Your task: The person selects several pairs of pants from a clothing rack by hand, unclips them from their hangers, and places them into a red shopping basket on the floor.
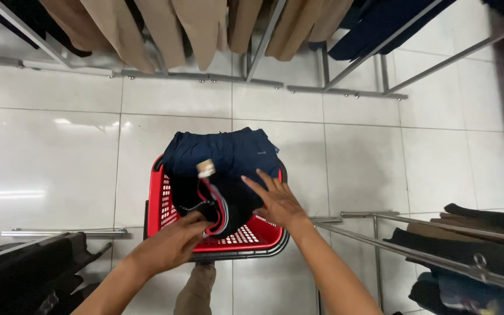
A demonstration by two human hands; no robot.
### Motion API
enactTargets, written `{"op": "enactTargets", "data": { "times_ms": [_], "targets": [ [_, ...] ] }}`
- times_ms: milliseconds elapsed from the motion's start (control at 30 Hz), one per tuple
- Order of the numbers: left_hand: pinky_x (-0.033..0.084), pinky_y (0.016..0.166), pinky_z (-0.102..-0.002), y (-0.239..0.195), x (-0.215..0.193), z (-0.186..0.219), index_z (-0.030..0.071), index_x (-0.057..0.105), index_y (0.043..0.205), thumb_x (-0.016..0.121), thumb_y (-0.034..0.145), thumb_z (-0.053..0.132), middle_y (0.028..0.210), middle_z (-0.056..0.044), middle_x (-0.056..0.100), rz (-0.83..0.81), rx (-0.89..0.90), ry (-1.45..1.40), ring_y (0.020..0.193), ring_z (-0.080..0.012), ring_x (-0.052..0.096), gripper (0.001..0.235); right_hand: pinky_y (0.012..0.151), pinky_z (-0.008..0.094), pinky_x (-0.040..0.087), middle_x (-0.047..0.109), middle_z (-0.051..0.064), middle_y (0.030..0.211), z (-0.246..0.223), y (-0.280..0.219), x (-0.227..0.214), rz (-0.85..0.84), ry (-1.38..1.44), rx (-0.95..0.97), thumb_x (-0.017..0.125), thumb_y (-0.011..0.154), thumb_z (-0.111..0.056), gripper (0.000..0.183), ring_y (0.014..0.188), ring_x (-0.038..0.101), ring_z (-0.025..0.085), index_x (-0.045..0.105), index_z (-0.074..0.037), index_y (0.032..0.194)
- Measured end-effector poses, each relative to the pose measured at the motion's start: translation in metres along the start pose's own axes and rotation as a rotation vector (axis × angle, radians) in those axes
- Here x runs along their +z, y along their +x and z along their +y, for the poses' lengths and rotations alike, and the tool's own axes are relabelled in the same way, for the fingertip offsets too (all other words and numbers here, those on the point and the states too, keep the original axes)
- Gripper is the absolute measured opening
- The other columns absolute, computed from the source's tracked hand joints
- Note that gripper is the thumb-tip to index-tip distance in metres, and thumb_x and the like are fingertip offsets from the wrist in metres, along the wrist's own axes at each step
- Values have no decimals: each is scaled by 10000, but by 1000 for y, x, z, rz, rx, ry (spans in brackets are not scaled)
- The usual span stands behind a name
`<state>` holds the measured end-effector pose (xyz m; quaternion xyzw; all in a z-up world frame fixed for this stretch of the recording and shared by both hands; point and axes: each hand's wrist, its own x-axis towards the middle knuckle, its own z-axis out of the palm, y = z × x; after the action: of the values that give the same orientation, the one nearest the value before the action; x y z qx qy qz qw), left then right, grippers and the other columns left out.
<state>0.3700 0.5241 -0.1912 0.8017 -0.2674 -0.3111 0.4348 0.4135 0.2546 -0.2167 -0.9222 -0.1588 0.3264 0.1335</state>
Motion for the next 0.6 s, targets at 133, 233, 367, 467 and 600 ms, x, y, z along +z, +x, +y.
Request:
{"op": "enactTargets", "data": {
  "times_ms": [133,233,367,467,600],
  "targets": [
    [434,756,-342,-65,49,53,139,568,1188,454,888,76,1037,-60,524,-36,56,92,931,-230,553,327,1013,506,275,184,173,1492,-42,-95,19,102,1,-207,656,832,-251,809,1277,304,404,141,-300,1454],
    [439,731,-324,-121,83,107,118,610,1136,452,862,44,998,-57,543,101,240,142,833,-228,562,325,981,437,303,247,157,1462,-79,-183,43,153,-91,-246,568,793,-1,824,1233,343,362,166,-286,1452],
    [428,703,-312,-195,126,178,101,623,1081,443,854,-11,888,-81,501,172,439,174,766,-235,514,311,987,448,312,248,146,1470,-112,-286,84,231,-64,-261,604,865,-160,736,1282,316,362,173,-317,1440],
    [423,634,-340,-241,152,212,197,623,1158,421,832,-36,904,-78,503,160,389,372,724,-257,502,448,886,464,405,334,148,1419,-128,-344,109,404,-8,-350,599,852,-109,666,1174,434,366,266,-245,1413],
    [441,722,-356,-279,174,251,235,660,1076,430,829,-4,965,-76,511,218,293,366,825,-284,549,413,903,444,394,338,124,1392,-153,-418,114,417,69,-266,524,851,-64,642,1178,432,345,278,-238,1418]
  ]
}}
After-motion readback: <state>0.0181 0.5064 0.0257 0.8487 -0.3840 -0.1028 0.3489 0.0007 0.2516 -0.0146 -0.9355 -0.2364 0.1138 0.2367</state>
